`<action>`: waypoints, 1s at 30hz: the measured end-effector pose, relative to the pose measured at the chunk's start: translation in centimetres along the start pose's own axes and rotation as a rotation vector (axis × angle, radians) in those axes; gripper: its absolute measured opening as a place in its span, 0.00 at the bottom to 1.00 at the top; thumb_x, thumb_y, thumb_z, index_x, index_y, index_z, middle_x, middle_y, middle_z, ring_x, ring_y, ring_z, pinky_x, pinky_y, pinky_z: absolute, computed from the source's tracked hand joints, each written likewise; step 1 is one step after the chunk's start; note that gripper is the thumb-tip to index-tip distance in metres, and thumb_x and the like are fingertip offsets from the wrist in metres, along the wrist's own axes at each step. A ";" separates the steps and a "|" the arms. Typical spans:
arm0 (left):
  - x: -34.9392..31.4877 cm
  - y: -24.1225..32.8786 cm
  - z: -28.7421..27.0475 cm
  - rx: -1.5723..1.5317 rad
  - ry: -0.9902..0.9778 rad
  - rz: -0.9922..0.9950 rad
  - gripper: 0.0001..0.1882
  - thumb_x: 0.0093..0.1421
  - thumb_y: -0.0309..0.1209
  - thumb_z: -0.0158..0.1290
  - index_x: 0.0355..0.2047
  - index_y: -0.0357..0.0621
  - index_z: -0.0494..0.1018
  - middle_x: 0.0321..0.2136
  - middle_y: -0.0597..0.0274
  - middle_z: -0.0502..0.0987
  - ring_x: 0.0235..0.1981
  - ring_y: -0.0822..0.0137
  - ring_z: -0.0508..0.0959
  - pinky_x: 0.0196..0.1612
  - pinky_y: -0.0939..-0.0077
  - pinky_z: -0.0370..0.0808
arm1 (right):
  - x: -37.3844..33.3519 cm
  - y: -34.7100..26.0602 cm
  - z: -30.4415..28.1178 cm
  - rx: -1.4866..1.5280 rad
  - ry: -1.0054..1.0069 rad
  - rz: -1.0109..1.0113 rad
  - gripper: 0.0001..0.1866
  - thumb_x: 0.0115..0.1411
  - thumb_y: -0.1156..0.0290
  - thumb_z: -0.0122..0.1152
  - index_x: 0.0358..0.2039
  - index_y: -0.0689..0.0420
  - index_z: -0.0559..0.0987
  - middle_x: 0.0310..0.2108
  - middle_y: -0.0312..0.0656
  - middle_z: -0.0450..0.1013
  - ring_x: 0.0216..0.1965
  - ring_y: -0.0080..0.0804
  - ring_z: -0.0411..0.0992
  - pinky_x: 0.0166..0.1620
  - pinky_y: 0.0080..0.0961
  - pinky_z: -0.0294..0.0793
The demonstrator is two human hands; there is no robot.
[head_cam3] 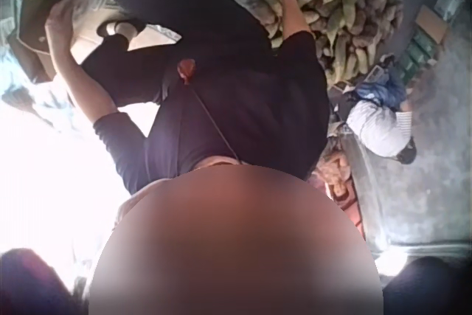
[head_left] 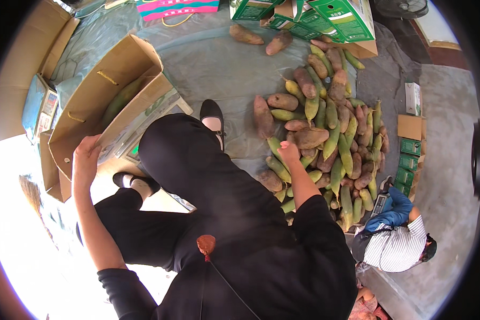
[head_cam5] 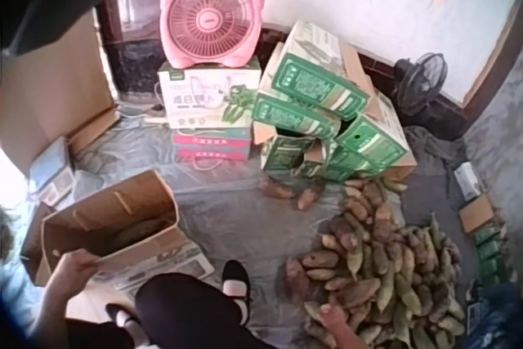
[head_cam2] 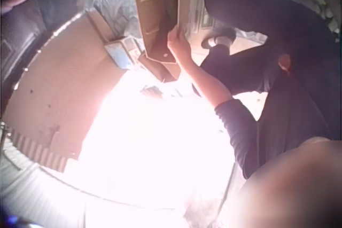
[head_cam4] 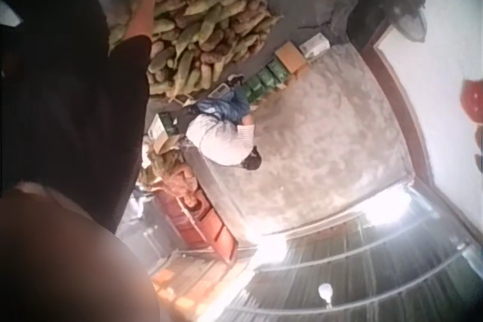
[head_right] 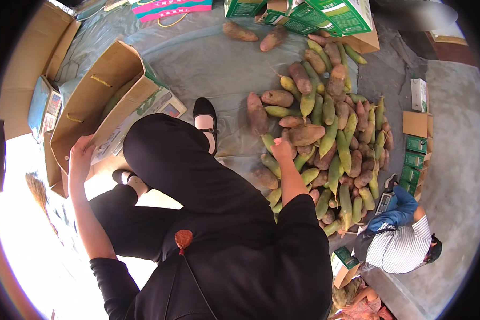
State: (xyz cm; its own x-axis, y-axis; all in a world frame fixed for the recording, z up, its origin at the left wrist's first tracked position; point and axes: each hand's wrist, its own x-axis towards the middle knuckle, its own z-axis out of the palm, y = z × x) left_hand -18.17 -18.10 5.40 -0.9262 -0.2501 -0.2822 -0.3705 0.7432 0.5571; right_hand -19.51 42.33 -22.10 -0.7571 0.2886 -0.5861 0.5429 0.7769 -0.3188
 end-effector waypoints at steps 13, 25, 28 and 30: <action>-0.3 0.3 -0.1 -0.006 0.004 -0.005 0.15 0.52 0.20 0.47 0.41 0.35 0.74 0.32 0.53 0.74 0.36 0.58 0.76 0.43 0.72 0.70 | -1.5 -6.5 0.6 -0.413 -0.183 0.037 0.43 0.43 0.63 0.69 0.60 0.46 0.61 0.58 0.38 0.60 0.60 0.42 0.56 0.57 0.47 0.61; -0.6 1.3 -0.4 0.028 0.041 0.012 0.15 0.50 0.19 0.49 0.39 0.39 0.76 0.32 0.51 0.75 0.36 0.53 0.76 0.41 0.67 0.71 | -4.5 -6.8 3.5 -0.658 0.012 -0.185 0.32 0.44 0.62 0.71 0.50 0.45 0.68 0.47 0.34 0.67 0.53 0.35 0.64 0.50 0.42 0.63; -0.8 0.7 -0.5 0.035 0.022 0.026 0.15 0.51 0.18 0.49 0.41 0.39 0.75 0.33 0.54 0.74 0.37 0.56 0.76 0.42 0.69 0.71 | -5.0 -7.2 3.0 -0.846 -0.076 -0.298 0.30 0.45 0.60 0.69 0.49 0.46 0.69 0.47 0.34 0.67 0.52 0.35 0.64 0.50 0.41 0.63; -0.8 0.6 -0.1 0.023 0.038 0.032 0.15 0.51 0.18 0.49 0.41 0.39 0.75 0.33 0.53 0.74 0.37 0.55 0.76 0.42 0.69 0.71 | -5.7 -6.8 2.2 -0.821 -0.036 -0.329 0.30 0.45 0.60 0.69 0.49 0.46 0.70 0.47 0.34 0.67 0.51 0.34 0.64 0.50 0.41 0.63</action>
State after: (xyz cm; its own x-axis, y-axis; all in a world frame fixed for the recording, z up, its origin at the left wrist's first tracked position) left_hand -17.68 -17.55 6.04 -0.9396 -0.2493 -0.2346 -0.3396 0.7649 0.5474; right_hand -18.13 34.19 -18.22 -0.8096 -0.0271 -0.5863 -0.1427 0.9781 0.1518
